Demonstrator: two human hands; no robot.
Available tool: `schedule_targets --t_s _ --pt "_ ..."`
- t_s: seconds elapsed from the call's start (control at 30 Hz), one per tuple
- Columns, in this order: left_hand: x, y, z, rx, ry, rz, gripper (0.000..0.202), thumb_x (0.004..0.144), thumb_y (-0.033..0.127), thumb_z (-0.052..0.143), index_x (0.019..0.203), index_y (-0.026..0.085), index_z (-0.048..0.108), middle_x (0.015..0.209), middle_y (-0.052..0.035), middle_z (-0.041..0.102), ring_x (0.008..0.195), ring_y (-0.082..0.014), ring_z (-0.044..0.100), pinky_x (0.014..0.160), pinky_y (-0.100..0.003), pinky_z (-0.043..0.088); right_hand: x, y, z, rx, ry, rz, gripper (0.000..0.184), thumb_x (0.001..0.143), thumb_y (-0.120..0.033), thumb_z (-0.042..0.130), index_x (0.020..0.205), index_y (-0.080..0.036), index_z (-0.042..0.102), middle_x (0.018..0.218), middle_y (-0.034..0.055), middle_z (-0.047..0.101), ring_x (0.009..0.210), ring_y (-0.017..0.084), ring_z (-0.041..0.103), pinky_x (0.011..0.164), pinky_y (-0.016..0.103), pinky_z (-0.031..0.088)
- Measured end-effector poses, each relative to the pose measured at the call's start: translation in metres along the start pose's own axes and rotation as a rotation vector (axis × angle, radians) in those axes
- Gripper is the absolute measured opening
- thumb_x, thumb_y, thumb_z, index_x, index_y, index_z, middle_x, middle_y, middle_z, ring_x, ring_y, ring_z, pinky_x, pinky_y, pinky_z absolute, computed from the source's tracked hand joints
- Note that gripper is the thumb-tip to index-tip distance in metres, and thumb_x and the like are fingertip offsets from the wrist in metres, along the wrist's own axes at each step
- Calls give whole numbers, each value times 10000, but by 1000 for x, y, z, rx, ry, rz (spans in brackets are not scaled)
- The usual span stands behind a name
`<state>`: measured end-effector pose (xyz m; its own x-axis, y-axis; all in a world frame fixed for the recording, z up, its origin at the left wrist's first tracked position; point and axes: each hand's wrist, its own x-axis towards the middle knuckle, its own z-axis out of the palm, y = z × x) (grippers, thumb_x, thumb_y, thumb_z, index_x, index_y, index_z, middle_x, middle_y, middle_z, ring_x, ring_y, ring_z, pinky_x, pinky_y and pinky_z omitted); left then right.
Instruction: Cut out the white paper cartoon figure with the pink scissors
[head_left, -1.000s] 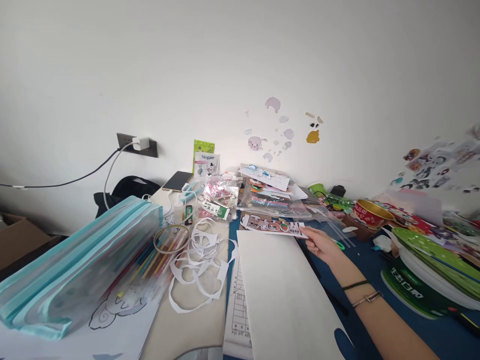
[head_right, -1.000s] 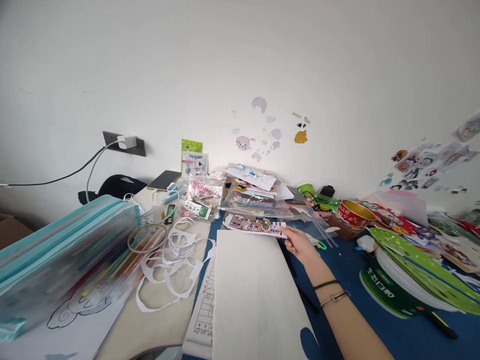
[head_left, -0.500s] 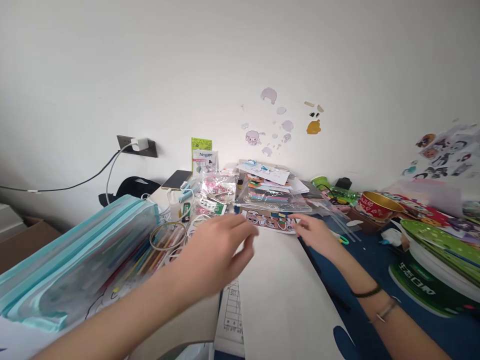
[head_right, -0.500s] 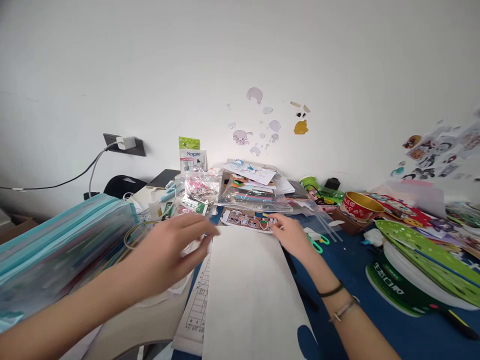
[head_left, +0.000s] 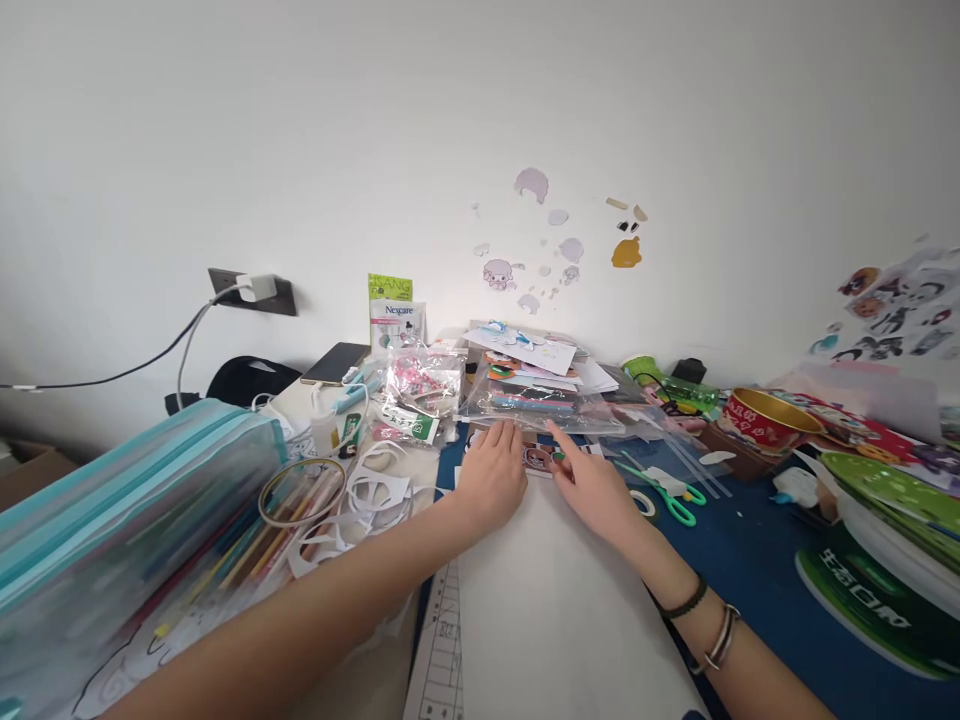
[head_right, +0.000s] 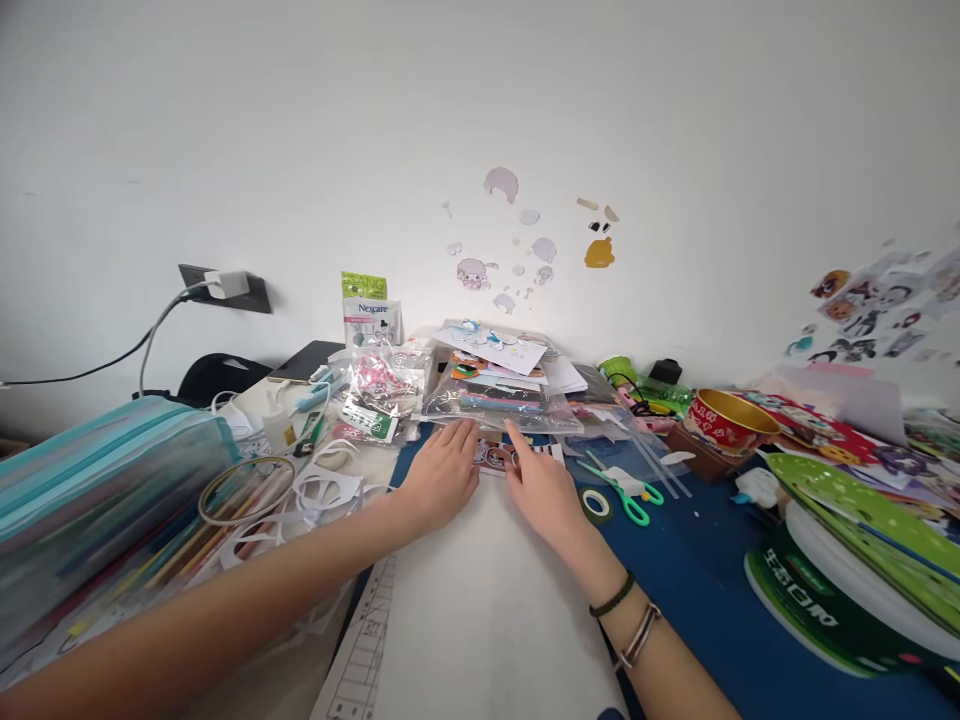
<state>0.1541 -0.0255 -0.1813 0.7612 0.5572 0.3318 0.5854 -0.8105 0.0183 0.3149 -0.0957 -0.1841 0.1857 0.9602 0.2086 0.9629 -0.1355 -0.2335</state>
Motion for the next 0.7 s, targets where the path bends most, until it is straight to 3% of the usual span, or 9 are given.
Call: schedule_targets --t_s 0.1,0.2,0.3,0.4,0.57,0.7 --pt "7 3 7 38 10 -19 500 942 222 442 1360 -52 464 1453 -278 455 1352 -330 443 1083 -447 372 1 -2 2 -56 74 -56 515 904 -178 436 1417 -171 492 866 91 729 723 258 664 620 321 480" --pt "14 6 9 67 26 -34 527 934 231 440 1355 -86 455 1462 -304 424 1339 -348 451 1104 -455 333 2 -6 4 -91 122 -207 427 911 -153 385 1272 -115 608 1104 150 689 1021 294 625 872 412 509" --pt "19 8 9 83 38 -34 565 915 249 463 1365 -92 439 1484 -317 380 1368 -362 413 1119 -462 308 4 -8 9 -122 139 -350 450 897 -115 363 1279 -65 596 1299 182 606 1227 304 528 1049 467 430" --pt "19 5 7 96 48 -9 571 907 231 467 1387 -75 418 1519 -312 321 1378 -348 405 1099 -443 335 9 -9 17 -149 152 -424 534 865 -80 364 1379 -50 503 1441 189 492 1352 288 422 1107 482 392" --pt "19 2 1 105 47 2 561 910 194 447 1398 -78 396 1536 -309 284 1361 -345 423 1055 -426 382 21 -5 21 -197 210 -354 544 868 -120 371 1385 17 468 1440 244 471 1331 340 443 1069 520 417" --pt "25 2 -3 84 71 -16 562 902 179 445 1401 -71 375 1530 -302 312 1378 -343 397 1070 -435 365 34 -1 12 -230 272 -233 515 861 -124 387 1354 -20 494 1397 237 517 1318 363 443 1045 542 397"
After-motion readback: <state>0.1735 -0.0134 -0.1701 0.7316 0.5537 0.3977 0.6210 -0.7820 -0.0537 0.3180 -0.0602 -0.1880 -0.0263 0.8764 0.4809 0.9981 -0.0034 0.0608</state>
